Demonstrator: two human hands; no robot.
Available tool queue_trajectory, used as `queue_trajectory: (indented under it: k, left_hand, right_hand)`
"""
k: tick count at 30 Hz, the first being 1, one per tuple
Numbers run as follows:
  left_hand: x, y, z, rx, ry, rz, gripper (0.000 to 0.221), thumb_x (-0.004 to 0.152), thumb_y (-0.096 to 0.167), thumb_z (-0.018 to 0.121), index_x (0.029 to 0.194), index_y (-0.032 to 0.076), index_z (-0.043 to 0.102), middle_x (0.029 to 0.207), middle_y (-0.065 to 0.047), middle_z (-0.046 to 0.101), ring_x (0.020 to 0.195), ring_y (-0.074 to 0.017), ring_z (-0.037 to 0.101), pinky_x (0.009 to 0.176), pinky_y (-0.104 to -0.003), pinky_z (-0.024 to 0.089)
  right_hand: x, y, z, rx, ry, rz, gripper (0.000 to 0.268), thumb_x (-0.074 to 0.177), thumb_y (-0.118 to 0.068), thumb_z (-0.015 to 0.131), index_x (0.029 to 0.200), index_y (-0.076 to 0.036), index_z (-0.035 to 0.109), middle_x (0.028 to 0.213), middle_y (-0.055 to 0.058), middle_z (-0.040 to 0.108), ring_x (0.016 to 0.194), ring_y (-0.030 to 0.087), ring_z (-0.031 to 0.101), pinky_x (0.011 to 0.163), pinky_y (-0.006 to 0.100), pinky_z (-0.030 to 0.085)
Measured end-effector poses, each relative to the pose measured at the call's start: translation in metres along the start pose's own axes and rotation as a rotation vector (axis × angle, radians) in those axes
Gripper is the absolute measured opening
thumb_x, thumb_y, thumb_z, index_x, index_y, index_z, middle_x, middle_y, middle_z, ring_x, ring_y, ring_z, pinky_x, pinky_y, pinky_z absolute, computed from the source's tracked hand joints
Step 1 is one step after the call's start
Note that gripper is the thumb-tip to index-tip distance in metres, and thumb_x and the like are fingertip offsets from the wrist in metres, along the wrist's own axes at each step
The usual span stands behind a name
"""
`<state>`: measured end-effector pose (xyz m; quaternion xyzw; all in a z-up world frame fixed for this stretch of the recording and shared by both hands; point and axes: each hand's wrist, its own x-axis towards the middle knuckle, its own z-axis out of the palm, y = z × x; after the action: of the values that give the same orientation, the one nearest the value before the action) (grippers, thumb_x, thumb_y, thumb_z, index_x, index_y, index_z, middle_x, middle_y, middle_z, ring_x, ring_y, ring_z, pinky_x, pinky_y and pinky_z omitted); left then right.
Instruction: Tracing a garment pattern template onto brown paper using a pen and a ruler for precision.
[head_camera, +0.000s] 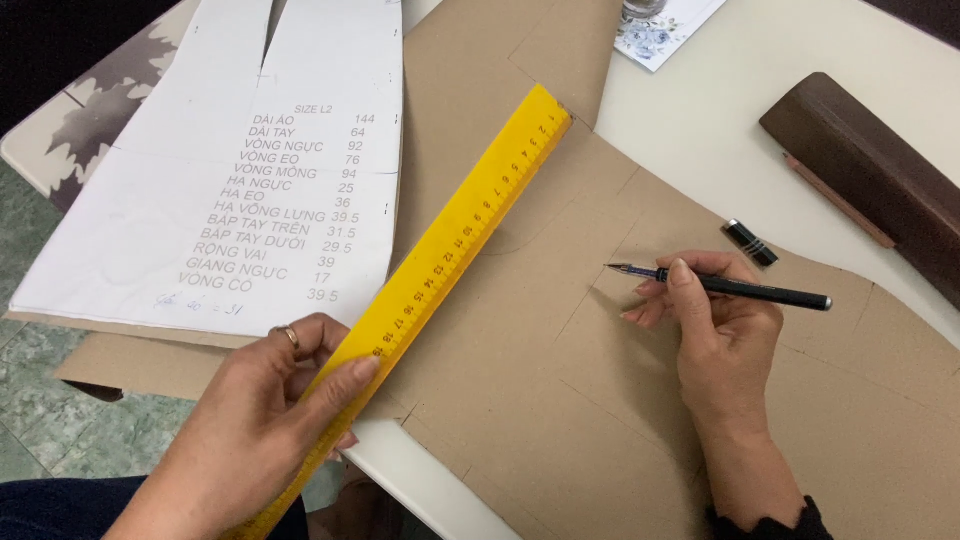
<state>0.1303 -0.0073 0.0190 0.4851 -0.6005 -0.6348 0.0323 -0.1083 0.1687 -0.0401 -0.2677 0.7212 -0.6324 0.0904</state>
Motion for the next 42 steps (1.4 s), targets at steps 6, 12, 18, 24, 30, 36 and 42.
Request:
queue_trajectory:
  k: [6, 12, 18, 24, 30, 36, 42]
  left_hand:
    - [-0.016, -0.019, 0.001, 0.175, -0.141, -0.108, 0.042, 0.086, 0.018, 0.059, 0.127, 0.023, 0.060, 0.097, 0.003, 0.072, 0.053, -0.0144, 0.060, 0.049, -0.029, 0.062]
    - [-0.007, -0.080, -0.005, 0.425, -0.073, 0.118, 0.032, 0.082, 0.033, 0.063, 0.112, 0.022, 0.067, 0.110, 0.019, 0.082, 0.094, 0.0087, 0.081, 0.080, -0.011, 0.058]
    - [-0.008, -0.100, -0.006, 0.547, -0.017, -0.119, 0.023, 0.077, 0.040, 0.071, 0.098, 0.030, 0.073, 0.084, 0.021, 0.088, 0.065, 0.0072, 0.081, 0.065, -0.011, 0.058]
    - [-0.014, -0.085, 0.001, 0.446, -0.008, -0.302, 0.037, 0.076, 0.032, 0.075, 0.112, 0.036, 0.070, 0.087, 0.015, 0.091, 0.068, -0.0019, 0.076, 0.069, -0.014, 0.056]
    - [-0.021, -0.084, 0.013, 0.591, 0.085, -0.188, 0.055, 0.075, 0.036, 0.064, 0.127, 0.055, 0.061, 0.076, 0.020, 0.087, 0.055, -0.0008, 0.073, 0.061, -0.013, 0.057]
    - [-0.021, -0.105, 0.008, 0.612, 0.116, 0.018, 0.046, 0.074, 0.041, 0.068, 0.120, 0.049, 0.068, 0.109, 0.029, 0.083, 0.074, 0.0042, 0.084, 0.069, -0.013, 0.062]
    - [-0.025, -0.115, 0.012, 0.604, 0.159, 0.120, 0.043, 0.075, 0.037, 0.068, 0.117, 0.044, 0.070, 0.110, 0.024, 0.082, 0.077, 0.0033, 0.086, 0.067, -0.014, 0.064]
  right_hand:
    - [-0.004, -0.003, 0.000, 0.026, -0.127, 0.022, 0.012, 0.095, -0.005, 0.054, 0.099, 0.006, 0.058, 0.070, 0.018, 0.065, 0.066, 0.022, 0.068, 0.065, 0.031, 0.063]
    - [-0.005, -0.003, -0.001, 0.017, -0.175, 0.059, 0.006, 0.090, -0.001, 0.058, 0.093, 0.003, 0.060, 0.063, 0.014, 0.062, 0.059, 0.020, 0.066, 0.063, 0.031, 0.065]
    - [-0.003, 0.003, -0.005, -0.001, -0.154, 0.046, 0.004, 0.091, -0.001, 0.053, 0.089, 0.002, 0.056, 0.056, 0.009, 0.050, 0.050, 0.015, 0.053, 0.058, 0.032, 0.066]
    - [-0.005, 0.002, -0.006, -0.022, -0.184, 0.074, 0.008, 0.090, -0.004, 0.056, 0.087, 0.003, 0.057, 0.058, 0.010, 0.052, 0.049, 0.017, 0.058, 0.057, 0.031, 0.064]
    - [-0.006, 0.005, -0.007, 0.041, -0.251, 0.071, 0.013, 0.091, -0.009, 0.054, 0.092, 0.004, 0.058, 0.063, 0.013, 0.059, 0.052, 0.016, 0.058, 0.058, 0.033, 0.065]
    - [-0.006, 0.002, -0.008, 0.025, -0.340, 0.049, 0.012, 0.089, -0.007, 0.056, 0.091, 0.004, 0.059, 0.070, 0.014, 0.066, 0.052, 0.017, 0.063, 0.056, 0.028, 0.062]
    - [-0.009, 0.005, -0.010, -0.003, -0.485, 0.028, 0.011, 0.085, -0.013, 0.062, 0.085, -0.002, 0.065, 0.067, 0.006, 0.068, 0.055, 0.011, 0.068, 0.051, 0.019, 0.058]
